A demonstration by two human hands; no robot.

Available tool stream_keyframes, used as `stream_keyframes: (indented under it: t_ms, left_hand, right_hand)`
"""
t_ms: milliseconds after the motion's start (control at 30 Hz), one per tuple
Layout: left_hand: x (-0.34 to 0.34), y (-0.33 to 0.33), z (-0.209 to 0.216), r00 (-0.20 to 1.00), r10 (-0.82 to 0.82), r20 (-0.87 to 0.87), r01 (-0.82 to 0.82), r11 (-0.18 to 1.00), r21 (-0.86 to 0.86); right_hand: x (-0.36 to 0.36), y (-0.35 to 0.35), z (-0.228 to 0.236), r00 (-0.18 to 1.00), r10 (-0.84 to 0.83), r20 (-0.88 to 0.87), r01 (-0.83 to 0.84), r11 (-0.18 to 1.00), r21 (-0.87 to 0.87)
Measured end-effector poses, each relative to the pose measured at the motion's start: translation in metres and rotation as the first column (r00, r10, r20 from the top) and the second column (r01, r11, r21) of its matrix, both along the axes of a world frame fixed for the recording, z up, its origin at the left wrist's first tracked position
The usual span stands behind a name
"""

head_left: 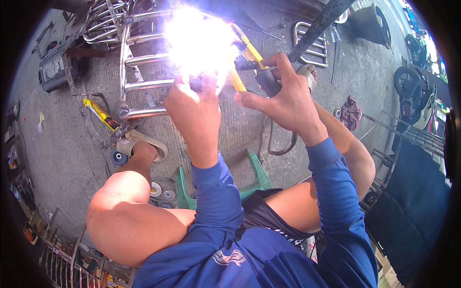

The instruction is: The person sits cross-legged on a small stool and uses a welding torch to join metal tubes on a chrome rack. They repeatedly strike an arc, move the torch along seams, and reposition the rack to access different joints.

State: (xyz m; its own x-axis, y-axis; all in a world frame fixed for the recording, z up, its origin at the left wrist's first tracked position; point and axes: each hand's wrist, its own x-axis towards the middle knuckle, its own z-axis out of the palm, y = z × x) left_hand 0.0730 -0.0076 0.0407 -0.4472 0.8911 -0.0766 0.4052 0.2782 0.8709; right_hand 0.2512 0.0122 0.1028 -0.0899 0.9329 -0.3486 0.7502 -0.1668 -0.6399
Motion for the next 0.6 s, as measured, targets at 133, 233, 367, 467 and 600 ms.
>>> stream_keyframes:
  t_ms: [133,233,367,467,600]
  left_hand:
    - [-0.003,0.003,0.006,0.998,0.012,0.065,-0.008,0.997,-0.072]
    - [-0.004,0.003,0.009,0.998,0.014,0.053,-0.010,0.998,-0.070]
    - [-0.006,0.001,0.004,0.997,0.022,0.076,-0.020,1.000,-0.017]
    - [-0.010,0.003,0.002,0.998,0.054,-0.024,-0.052,0.994,0.099]
    - [-0.014,0.001,0.017,0.999,-0.018,0.033,0.017,0.999,0.030]
  right_hand:
    - [0.001,-0.002,0.000,1.000,0.003,0.027,-0.002,1.000,-0.012]
    - [0.000,-0.004,-0.004,1.000,0.001,0.013,-0.002,0.994,0.107]
    - [-0.001,-0.006,-0.008,0.998,0.013,0.059,-0.021,0.992,0.124]
    - [0.000,0.000,-0.007,0.994,0.040,0.100,-0.061,0.974,0.217]
    - [0.008,0.009,0.007,0.963,-0.229,-0.145,0.241,0.968,0.071]
